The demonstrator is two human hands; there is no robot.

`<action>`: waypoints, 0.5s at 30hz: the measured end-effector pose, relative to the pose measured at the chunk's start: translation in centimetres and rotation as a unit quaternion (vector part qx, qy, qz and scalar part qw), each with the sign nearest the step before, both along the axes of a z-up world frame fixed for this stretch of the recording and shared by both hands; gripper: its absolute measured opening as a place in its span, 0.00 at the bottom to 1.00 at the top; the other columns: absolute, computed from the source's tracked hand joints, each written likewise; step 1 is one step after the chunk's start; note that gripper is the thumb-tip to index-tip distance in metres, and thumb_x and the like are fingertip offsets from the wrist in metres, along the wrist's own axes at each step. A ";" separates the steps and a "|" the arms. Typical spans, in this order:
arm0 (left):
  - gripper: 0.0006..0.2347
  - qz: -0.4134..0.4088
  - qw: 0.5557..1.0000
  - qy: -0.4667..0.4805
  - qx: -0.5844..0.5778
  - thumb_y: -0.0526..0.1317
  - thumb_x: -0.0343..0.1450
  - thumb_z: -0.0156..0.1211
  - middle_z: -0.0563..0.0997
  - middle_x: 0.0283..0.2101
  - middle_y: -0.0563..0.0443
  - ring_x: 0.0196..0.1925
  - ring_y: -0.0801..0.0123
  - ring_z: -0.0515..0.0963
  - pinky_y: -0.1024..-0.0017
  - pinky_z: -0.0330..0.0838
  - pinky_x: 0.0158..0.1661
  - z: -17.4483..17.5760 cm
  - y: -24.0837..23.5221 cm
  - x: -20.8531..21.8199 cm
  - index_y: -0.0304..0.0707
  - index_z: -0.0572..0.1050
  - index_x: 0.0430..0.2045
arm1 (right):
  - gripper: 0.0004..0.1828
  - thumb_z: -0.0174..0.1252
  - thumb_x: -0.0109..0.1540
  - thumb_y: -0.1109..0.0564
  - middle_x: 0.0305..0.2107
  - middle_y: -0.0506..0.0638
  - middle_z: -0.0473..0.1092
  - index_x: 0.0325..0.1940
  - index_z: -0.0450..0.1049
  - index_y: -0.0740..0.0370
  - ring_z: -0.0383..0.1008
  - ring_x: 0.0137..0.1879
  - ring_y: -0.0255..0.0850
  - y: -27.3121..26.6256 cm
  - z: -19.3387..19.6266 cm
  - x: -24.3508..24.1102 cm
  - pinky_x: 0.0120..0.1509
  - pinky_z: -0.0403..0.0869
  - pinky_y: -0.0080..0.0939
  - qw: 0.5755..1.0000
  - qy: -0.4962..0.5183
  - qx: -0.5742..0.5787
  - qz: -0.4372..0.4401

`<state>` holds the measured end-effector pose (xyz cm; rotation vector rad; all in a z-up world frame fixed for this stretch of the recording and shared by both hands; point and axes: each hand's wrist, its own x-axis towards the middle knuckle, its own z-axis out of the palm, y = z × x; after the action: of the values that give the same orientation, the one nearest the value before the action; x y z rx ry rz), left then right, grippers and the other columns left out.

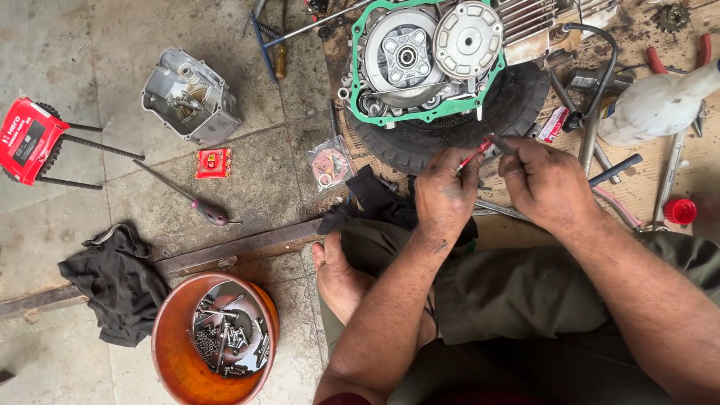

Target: The person sits on the floor of a motorcycle repair shop and fits a green rubber gasket onto a motorcycle engine crankcase resting on a tire. They align the gasket over the studs, trim excess gasket material with a blade, press the gasket into place, and handle small fasteners from a bowl.

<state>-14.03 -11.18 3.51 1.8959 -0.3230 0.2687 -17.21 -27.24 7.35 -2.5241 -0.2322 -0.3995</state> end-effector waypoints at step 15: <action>0.03 0.005 1.000 0.015 -0.026 0.33 0.73 0.66 0.84 0.37 0.50 0.35 0.72 0.86 0.77 0.81 0.29 0.0 -0.2 0.0 0.36 0.77 0.34 | 0.10 0.62 0.69 0.59 0.22 0.52 0.73 0.51 0.69 0.63 0.77 0.27 0.49 0.0 -0.4 -0.3 0.30 0.74 0.48 0.998 -0.032 -0.059 -0.015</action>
<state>-14.07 -11.36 3.50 1.8490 -0.2840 0.2541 -17.48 -27.27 6.95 -2.6353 -0.2489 -0.4918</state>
